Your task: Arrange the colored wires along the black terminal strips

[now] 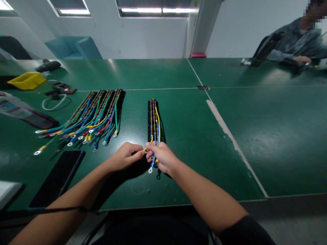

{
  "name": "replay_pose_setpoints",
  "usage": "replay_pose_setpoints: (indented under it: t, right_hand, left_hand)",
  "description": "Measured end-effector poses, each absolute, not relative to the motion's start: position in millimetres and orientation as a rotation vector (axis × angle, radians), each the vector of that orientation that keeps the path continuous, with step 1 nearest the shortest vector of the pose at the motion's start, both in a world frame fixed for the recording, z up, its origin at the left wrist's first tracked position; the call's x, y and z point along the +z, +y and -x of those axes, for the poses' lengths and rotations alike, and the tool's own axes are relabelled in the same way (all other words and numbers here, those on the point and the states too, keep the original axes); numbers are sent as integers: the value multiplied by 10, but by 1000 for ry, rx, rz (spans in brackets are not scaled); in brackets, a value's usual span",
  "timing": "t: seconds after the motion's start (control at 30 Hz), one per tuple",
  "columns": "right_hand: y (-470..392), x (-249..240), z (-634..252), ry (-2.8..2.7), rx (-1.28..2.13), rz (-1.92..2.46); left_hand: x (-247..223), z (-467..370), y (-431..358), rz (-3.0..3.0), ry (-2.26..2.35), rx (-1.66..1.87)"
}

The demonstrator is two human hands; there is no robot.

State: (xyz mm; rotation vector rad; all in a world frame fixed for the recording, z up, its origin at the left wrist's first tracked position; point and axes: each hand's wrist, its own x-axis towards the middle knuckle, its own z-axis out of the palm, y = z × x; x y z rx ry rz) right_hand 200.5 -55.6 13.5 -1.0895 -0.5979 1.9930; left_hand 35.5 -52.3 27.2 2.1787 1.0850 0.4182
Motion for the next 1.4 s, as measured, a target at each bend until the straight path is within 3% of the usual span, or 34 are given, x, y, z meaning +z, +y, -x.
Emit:
replay_pose_setpoints:
  t: [1.4]
  right_hand:
    - [-557, 147, -2005, -608, 1980, 1104]
  left_hand:
    - [212, -344, -513, -2153, 1053, 485]
